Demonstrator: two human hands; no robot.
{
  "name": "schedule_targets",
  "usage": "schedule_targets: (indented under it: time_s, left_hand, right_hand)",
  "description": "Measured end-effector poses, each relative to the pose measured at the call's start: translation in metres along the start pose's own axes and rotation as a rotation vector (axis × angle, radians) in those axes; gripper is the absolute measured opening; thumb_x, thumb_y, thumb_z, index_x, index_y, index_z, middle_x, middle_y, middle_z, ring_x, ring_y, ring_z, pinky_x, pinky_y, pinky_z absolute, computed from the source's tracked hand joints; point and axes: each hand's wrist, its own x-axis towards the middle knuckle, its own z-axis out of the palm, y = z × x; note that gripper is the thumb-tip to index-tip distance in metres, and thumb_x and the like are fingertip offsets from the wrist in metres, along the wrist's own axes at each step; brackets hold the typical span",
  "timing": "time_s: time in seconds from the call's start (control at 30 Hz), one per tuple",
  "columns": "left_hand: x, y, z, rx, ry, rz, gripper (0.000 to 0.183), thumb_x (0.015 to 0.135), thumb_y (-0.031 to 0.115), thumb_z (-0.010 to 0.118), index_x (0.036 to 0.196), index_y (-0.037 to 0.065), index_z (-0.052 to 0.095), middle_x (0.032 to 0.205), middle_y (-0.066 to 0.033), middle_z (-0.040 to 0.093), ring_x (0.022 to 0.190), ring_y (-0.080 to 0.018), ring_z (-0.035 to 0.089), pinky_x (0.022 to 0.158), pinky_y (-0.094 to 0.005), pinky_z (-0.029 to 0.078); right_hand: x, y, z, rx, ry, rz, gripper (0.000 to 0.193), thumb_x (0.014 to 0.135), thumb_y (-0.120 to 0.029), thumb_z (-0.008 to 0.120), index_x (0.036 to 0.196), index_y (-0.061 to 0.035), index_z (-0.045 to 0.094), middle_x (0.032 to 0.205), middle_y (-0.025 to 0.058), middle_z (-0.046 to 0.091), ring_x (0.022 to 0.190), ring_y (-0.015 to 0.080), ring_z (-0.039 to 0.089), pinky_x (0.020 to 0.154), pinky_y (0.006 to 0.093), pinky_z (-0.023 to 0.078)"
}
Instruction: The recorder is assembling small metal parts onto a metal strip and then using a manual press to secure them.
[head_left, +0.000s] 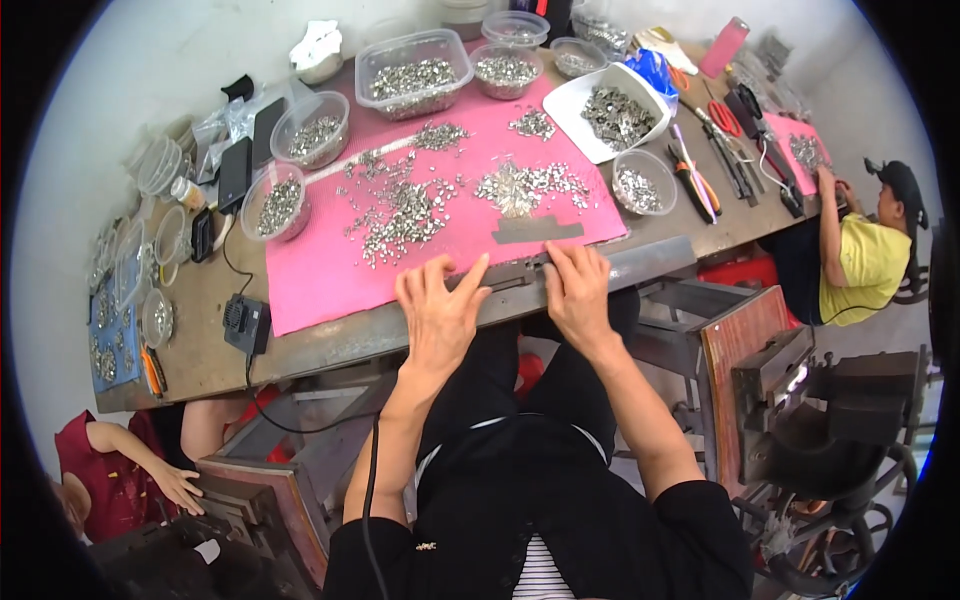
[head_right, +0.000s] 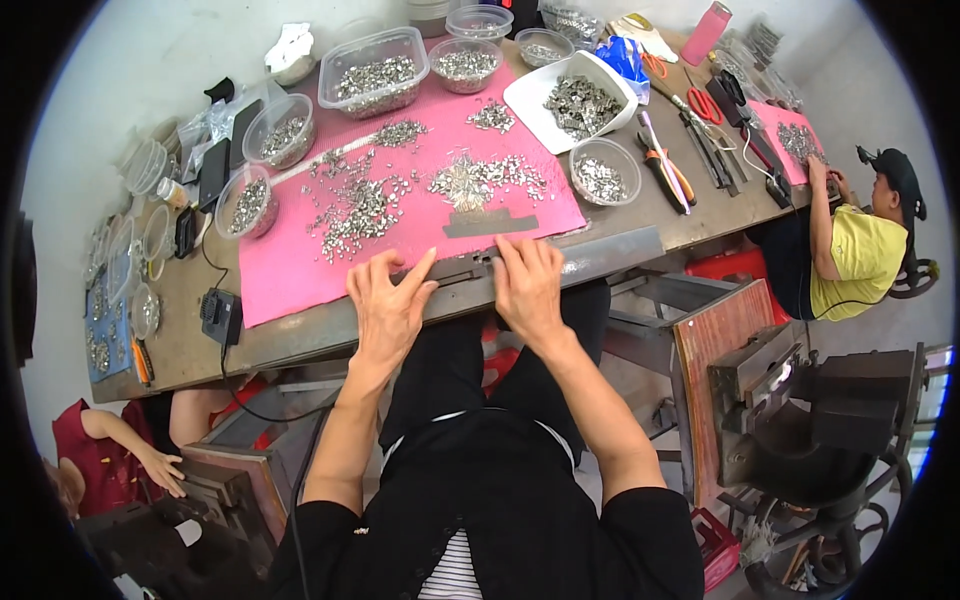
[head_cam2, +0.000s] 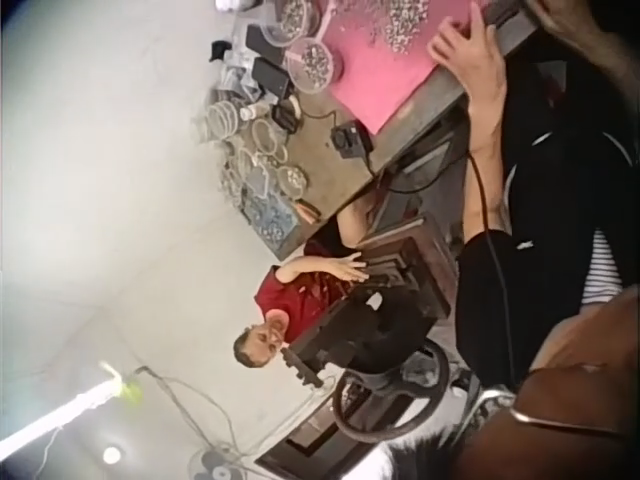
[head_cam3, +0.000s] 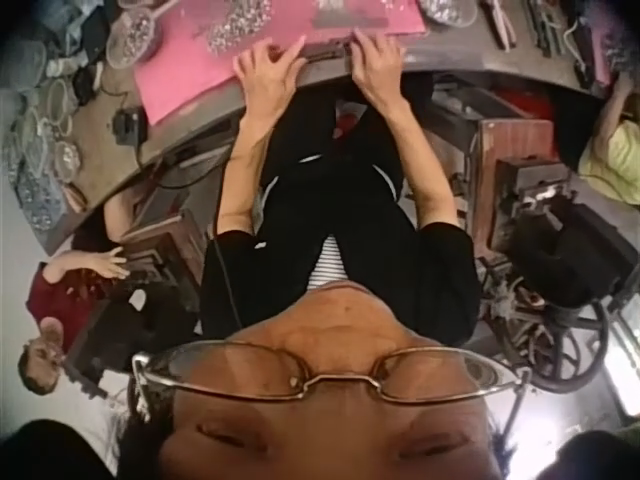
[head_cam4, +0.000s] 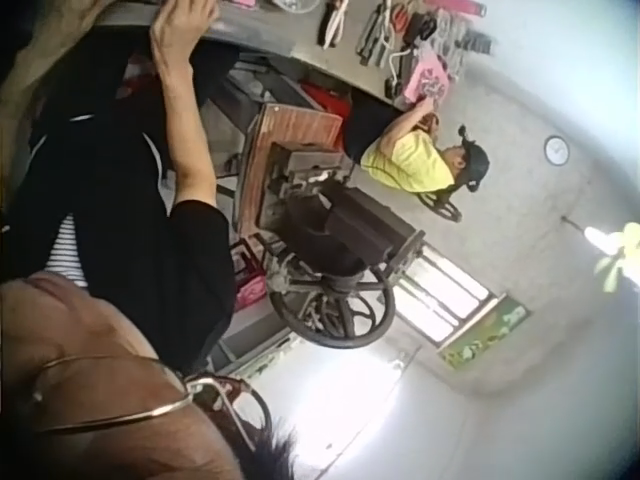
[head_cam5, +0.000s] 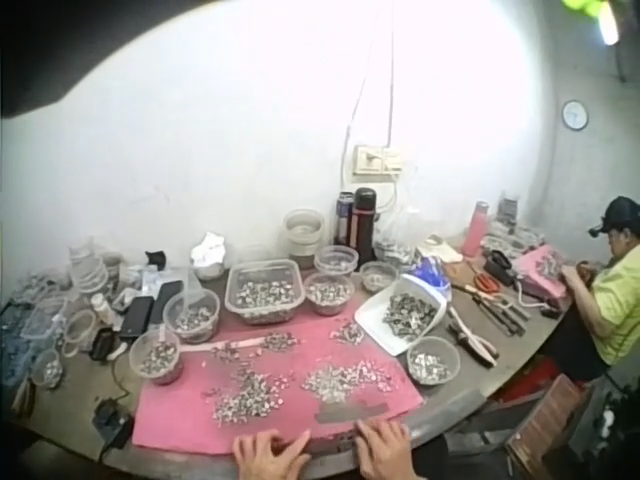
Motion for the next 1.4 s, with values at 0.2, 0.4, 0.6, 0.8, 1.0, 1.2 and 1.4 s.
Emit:
schedule_targets:
  time_s: [0.2,0.4,0.6,0.8,1.0,1.2,1.4]
  left_hand:
    - [-0.01,-0.006,0.004,0.026,0.094,0.009,0.043,0.086,0.016,0.075,0.128,0.022,0.07,0.12,-0.0087,0.059,0.119,-0.0312,0.051,0.111,-0.0627,0.025]
    - [-0.013,0.003,0.014,-0.074,0.15,-0.066,0.053,0.082,0.007,0.075,0.133,0.023,0.068,0.111,-0.0015,0.06,0.112,-0.0227,0.056,0.114,-0.0636,0.021]
    - [-0.017,0.003,0.026,-0.033,0.219,-0.064,0.058,0.082,0.01,0.076,0.138,0.015,0.063,0.115,-0.0034,0.061,0.109,-0.0229,0.056,0.112,-0.0564,0.026]
    - [-0.02,0.005,0.025,-0.023,0.222,-0.079,0.055,0.082,0.012,0.077,0.136,0.014,0.064,0.115,-0.0036,0.061,0.108,-0.0224,0.057,0.111,-0.055,0.028]
    - [-0.019,0.006,0.023,-0.021,0.22,-0.069,0.055,0.081,0.011,0.078,0.135,0.012,0.064,0.114,-0.0045,0.062,0.108,-0.0233,0.057,0.111,-0.0532,0.028]
    - [-0.018,0.003,0.026,-0.023,0.22,-0.085,0.056,0.082,0.01,0.077,0.136,0.01,0.062,0.118,-0.0053,0.062,0.109,-0.0249,0.057,0.111,-0.0523,0.029]
    - [-0.012,0.001,0.027,-0.019,0.232,-0.078,0.056,0.082,0.011,0.078,0.135,0.009,0.062,0.119,-0.0052,0.063,0.109,-0.025,0.057,0.111,-0.0495,0.029]
  right_hand:
    - [-0.008,-0.032,-0.014,0.591,-0.047,0.296,0.015,0.092,0.002,0.064,0.104,0.0018,0.074,0.095,0.0105,0.07,0.084,0.0169,0.066,0.075,0.0281,0.051]
    - [0.014,-0.01,-0.013,0.434,-0.123,0.083,0.008,0.088,-0.001,0.066,0.095,-0.0009,0.069,0.094,0.0158,0.071,0.085,0.0329,0.069,0.079,0.0399,0.054]
    - [0.141,0.072,0.05,0.132,-0.032,0.137,0.016,0.091,-0.011,0.07,0.097,0.0033,0.065,0.09,0.0182,0.066,0.082,0.0338,0.067,0.076,0.0408,0.053]
    - [0.159,0.1,0.08,-0.127,-0.125,0.208,0.024,0.085,-0.019,0.076,0.085,0.0028,0.067,0.089,0.0219,0.066,0.085,0.0405,0.064,0.079,0.048,0.051]
    - [0.161,0.105,0.078,-0.208,-0.164,0.099,0.02,0.092,-0.015,0.063,0.089,0.0053,0.066,0.092,0.0255,0.066,0.089,0.0429,0.066,0.081,0.0508,0.053]
    - [0.147,0.058,0.035,0.119,-0.112,-0.029,0.013,0.092,-0.009,0.068,0.092,0.0035,0.068,0.084,0.0168,0.067,0.073,0.0314,0.067,0.069,0.0397,0.053]
    - [0.065,0.029,-0.003,0.161,-0.235,-0.089,0.007,0.09,-0.005,0.071,0.091,0.0008,0.068,0.079,0.0112,0.062,0.067,0.0226,0.062,0.063,0.0331,0.05]
